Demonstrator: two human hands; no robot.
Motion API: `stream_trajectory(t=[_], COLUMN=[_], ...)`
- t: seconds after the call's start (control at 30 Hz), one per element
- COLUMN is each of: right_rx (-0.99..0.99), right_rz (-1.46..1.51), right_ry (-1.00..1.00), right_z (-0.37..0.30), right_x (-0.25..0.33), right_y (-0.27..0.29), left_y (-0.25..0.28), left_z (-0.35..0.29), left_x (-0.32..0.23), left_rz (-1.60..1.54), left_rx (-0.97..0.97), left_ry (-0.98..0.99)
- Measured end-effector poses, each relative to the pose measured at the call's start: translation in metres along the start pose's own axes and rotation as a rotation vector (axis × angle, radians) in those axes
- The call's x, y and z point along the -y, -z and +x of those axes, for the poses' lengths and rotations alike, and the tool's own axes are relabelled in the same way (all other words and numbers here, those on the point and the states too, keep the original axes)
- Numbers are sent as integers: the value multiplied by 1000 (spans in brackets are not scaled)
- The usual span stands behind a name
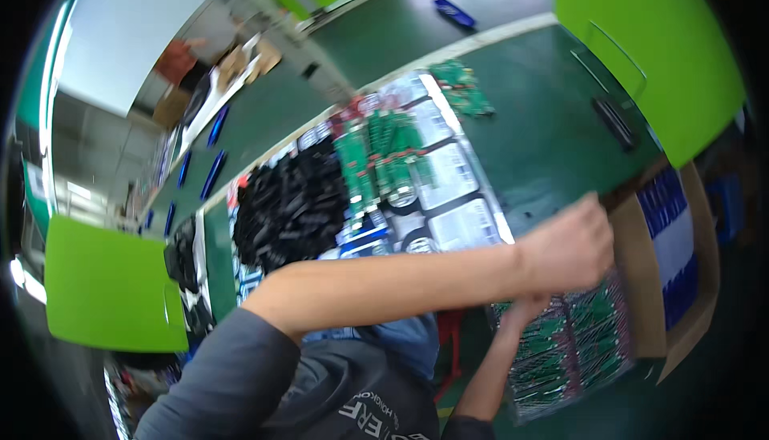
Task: The person assembles circuit boards into blue plastic housings by hand, then organizes the assembled units for packing.
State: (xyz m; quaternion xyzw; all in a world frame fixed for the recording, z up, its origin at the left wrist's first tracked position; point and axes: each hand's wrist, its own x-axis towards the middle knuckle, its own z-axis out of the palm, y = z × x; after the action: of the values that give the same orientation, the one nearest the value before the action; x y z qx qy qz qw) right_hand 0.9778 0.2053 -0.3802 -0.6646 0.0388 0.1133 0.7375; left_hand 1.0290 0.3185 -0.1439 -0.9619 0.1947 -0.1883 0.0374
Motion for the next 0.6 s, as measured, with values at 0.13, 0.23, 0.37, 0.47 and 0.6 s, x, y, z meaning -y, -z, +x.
stream_trajectory(t=[0.13, 0.23, 0.37, 0.47, 0.6], right_rx=[46, 26, 21, 13, 138], right_rz=[-262, -285, -312, -485, -126], right_ry=[34, 105, 204, 408, 418], right_z=[-30, -47, -78, -92, -135], right_x=[28, 48, 74, 95, 133], right_y=[23, 16, 10, 9, -43], left_y=[153, 265, 329, 347, 374], left_z=[-79, -148, -226, -277, -334], left_x=[-44, -27, -46, -65, -87], left_rz=[153, 385, 536, 382, 218], left_rx=[-2, 303, 294, 170, 15], left_ry=[-14, 45, 272, 523, 767])
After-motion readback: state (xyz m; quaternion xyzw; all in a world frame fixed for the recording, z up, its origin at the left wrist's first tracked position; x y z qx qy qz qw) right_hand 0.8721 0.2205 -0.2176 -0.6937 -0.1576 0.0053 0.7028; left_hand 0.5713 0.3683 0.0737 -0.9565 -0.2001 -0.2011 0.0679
